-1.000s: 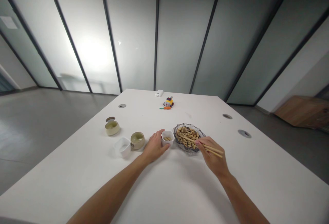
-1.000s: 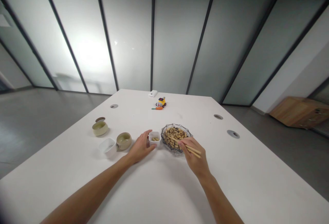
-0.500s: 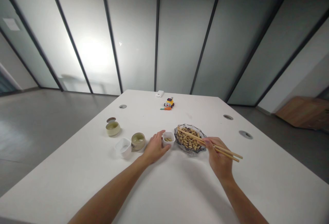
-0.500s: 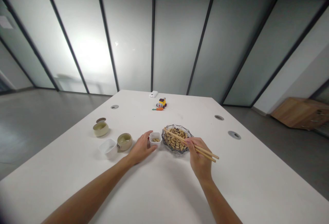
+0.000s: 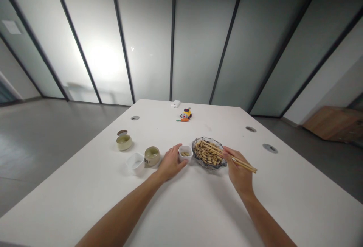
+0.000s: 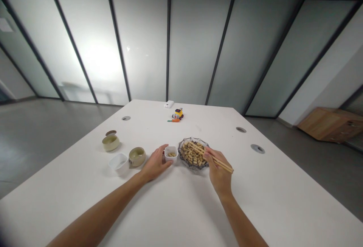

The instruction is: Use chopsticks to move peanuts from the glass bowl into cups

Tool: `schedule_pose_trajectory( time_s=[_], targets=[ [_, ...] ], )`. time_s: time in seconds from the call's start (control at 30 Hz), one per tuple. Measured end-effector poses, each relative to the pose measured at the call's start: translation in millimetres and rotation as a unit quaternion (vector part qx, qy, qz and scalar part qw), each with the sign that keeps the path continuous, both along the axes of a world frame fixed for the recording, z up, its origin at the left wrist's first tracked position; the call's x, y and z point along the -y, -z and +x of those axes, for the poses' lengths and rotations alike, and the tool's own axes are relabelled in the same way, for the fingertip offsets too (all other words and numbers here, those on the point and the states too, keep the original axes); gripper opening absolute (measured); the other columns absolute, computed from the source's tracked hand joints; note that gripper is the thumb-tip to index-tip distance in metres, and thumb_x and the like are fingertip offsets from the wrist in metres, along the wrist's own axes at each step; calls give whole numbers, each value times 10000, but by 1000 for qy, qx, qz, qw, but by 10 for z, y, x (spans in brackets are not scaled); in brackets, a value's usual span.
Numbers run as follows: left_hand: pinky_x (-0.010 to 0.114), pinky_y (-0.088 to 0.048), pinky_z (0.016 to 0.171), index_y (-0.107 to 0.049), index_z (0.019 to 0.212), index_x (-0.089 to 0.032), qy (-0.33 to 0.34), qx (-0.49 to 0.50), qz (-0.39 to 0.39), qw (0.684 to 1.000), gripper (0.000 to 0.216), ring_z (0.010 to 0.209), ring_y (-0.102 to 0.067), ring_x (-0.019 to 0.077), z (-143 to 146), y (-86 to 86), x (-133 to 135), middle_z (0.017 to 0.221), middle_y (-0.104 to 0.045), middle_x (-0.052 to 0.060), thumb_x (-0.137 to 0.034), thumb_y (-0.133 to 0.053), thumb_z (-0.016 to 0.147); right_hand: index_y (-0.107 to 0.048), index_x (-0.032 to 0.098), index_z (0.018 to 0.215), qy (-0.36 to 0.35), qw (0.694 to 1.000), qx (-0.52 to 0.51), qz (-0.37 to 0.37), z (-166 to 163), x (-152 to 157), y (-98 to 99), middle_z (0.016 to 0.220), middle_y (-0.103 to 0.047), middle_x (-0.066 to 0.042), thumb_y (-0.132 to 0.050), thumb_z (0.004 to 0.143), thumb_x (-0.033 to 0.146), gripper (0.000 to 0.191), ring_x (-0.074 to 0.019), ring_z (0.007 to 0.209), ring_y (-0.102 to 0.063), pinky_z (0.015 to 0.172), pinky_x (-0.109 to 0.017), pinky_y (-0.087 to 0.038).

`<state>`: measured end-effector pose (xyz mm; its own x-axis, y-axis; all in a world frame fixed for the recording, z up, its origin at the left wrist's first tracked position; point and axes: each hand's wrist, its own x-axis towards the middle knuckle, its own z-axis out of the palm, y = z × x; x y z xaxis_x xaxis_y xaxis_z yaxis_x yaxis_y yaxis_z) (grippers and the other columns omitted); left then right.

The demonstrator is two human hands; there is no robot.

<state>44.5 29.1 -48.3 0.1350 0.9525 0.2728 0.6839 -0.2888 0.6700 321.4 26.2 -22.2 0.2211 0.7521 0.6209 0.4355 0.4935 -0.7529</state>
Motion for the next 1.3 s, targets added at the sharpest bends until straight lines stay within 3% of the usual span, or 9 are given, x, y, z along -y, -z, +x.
schedule_pose_trajectory(
  time_s=[0.27, 0.6, 1.3],
  targets=[
    [474, -434, 1179, -476, 1506, -135, 1, -3, -6, 1000, 683, 1363, -571, 337, 6, -14, 1, 1485, -600, 180, -347, -716, 903, -816, 230, 967, -15, 999, 35, 22, -46, -85, 75, 1004, -810, -88, -676, 933, 619, 415, -252, 922, -762, 888, -413, -616],
    [476, -442, 1179, -500, 1490, -182, -2, 6, 4, 1000, 663, 1357, -582, 330, 2, 2, -6, 1478, -615, 152, -342, -730, 889, -805, 230, 913, -39, 997, 61, 21, -29, -108, 97, 944, -803, -80, -634, 970, 596, 408, -245, 890, -749, 839, -390, -611],
    [475, -415, 1193, -489, 1491, -175, -1, 7, 2, 1000, 664, 1381, -563, 320, -8, 8, -4, 1515, -586, 159, -323, -725, 889, -790, 219, 898, 4, 999, 42, 22, -10, -81, 87, 924, -792, -82, -601, 977, 619, 450, -241, 871, -745, 866, -403, -603]
  ],
)
